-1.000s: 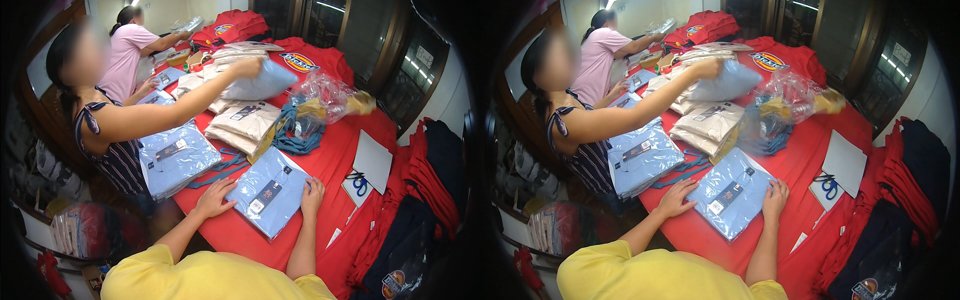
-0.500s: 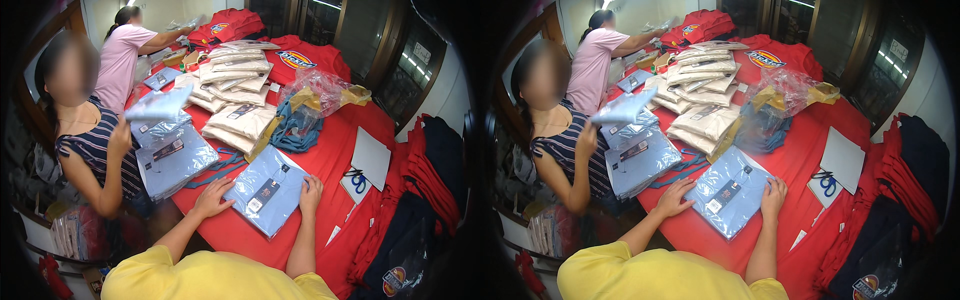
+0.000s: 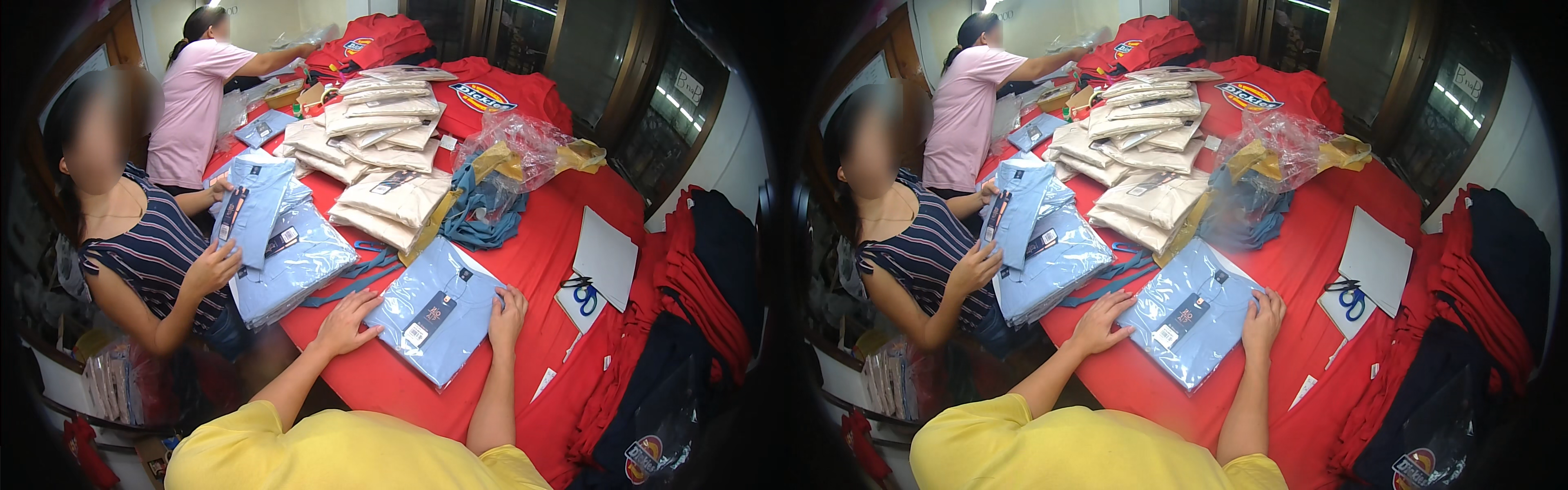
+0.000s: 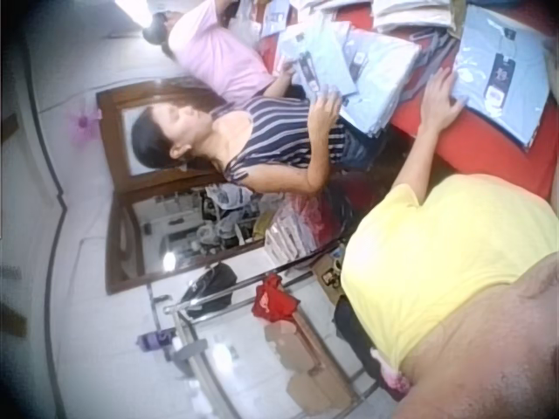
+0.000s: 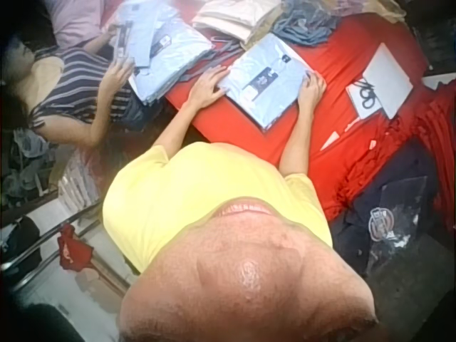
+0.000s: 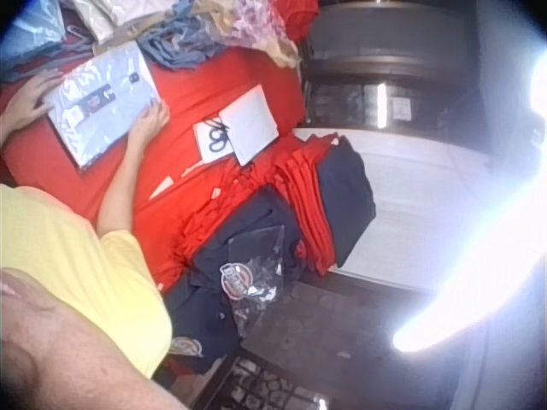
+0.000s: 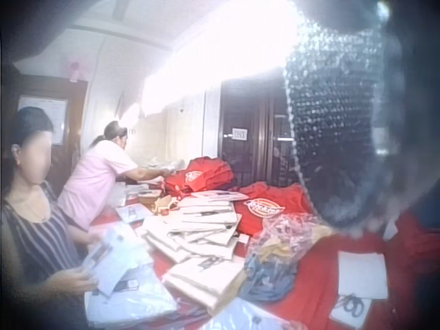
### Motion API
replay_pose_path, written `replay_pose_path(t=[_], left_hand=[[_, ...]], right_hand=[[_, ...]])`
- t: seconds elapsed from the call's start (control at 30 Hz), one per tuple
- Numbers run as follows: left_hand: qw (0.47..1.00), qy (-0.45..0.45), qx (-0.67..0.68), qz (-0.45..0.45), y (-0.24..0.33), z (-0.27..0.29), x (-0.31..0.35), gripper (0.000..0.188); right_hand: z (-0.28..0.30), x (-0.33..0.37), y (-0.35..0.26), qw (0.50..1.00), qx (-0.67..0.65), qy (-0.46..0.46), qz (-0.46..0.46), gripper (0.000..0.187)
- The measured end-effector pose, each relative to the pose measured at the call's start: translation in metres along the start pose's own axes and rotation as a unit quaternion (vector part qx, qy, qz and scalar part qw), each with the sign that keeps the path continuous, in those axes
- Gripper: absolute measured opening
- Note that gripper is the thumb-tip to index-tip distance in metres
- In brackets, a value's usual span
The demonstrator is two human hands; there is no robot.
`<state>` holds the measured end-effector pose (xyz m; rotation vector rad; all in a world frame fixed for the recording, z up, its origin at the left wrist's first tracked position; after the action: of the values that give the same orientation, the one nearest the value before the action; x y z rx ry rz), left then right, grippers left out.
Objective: The person places folded shirts into clear plastic bags, smooths the bags to remove air, and stacks the packaged garments on a table.
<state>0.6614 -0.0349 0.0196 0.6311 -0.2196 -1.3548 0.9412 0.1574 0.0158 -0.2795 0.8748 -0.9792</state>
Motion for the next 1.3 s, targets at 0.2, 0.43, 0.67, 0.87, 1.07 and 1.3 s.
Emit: replay_pose_path(t=[0.2, 0.43, 0.67, 0.87, 1.07, 1.3], left_hand=[[1.0, -0.001, 0.001, -0.002, 0.001, 0.0, -0.001, 0.06], [1.0, -0.004, 0.002, -0.006, 0.001, 0.001, -0.002, 0.06], [0.999, 0.023, -0.012, -0.02, -0.006, 0.001, 0.004, 0.061], [0.978, 0.19, -0.011, -0.089, 0.004, 0.0, 0.016, 0.054], [0.96, 0.277, 0.038, 0.011, 0.011, 0.051, 0.119, 0.022], [0.705, 0.563, -0.155, 0.403, -0.114, 0.189, 0.387, 0.016]], right_hand=[[0.001, 0.0, 0.002, 1.0, 0.003, 0.002, 0.006, 0.022], [0.001, 0.001, 0.001, 1.0, 0.005, 0.004, 0.001, 0.022], [-0.01, 0.002, 0.017, 0.999, 0.006, -0.015, 0.029, 0.024], [-0.004, -0.007, 0.044, 0.998, 0.025, -0.033, 0.054, 0.027], [-0.014, -0.014, 0.052, 0.995, 0.038, -0.057, 0.075, 0.028], [-0.011, -0.017, 0.049, 0.992, 0.077, -0.055, 0.079, 0.028]])
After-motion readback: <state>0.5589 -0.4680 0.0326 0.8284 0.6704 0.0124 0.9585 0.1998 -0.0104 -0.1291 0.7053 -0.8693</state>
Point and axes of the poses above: each hand's wrist, its own x-axis away from the middle knuckle, its own z-axis out of the back of the hand, y = z × x, the point moved 4 cm from there along -x, towards the middle knuckle, and after that the axes turned 10 degrees about z, right-handed, at the moved point
